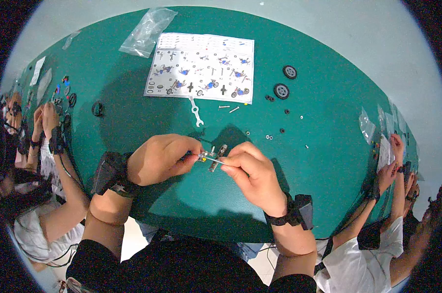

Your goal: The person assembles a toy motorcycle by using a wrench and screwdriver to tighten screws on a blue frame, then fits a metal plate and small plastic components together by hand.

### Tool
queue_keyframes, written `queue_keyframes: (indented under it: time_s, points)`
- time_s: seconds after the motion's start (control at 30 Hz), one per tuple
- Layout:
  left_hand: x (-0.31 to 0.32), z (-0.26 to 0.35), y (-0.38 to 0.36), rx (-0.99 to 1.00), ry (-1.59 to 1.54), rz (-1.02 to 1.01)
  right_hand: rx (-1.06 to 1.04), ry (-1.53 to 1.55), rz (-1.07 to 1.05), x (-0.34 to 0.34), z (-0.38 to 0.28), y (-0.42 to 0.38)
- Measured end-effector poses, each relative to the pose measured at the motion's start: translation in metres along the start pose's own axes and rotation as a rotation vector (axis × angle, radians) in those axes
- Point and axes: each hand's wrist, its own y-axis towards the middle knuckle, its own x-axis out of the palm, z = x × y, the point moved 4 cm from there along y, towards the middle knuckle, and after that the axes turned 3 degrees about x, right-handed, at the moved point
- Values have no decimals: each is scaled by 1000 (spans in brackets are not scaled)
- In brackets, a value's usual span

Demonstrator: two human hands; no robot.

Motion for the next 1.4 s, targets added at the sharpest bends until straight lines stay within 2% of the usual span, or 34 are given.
queue_keyframes:
  time_s: [0.2,0.6,0.7,0.8,0.9,0.93,1.03,1.27,1.33,1.4]
  points:
    - [1,0,0,28,-5,5,-78,-166,37,-2,-8,2]
    - [1,0,0,26,22,-5,-208,-284,105,-3,-15,3]
    - [2,-1,-1,16,31,-14,-162,-188,170,-6,-19,5]
    - [1,-1,-1,10,10,-10,139,213,143,-6,8,-4]
    - [1,3,2,40,12,34,351,787,109,1,18,-4]
    - [1,3,1,42,26,34,483,944,85,3,22,-7]
    - [3,3,1,37,23,28,657,1181,105,7,20,-7]
    - [8,4,-1,-19,-6,-45,723,1262,-58,7,16,-16]
    - [4,11,2,34,-40,24,723,1298,-161,5,17,-17]
    - [3,12,3,44,-75,49,754,1102,-100,3,14,-16]
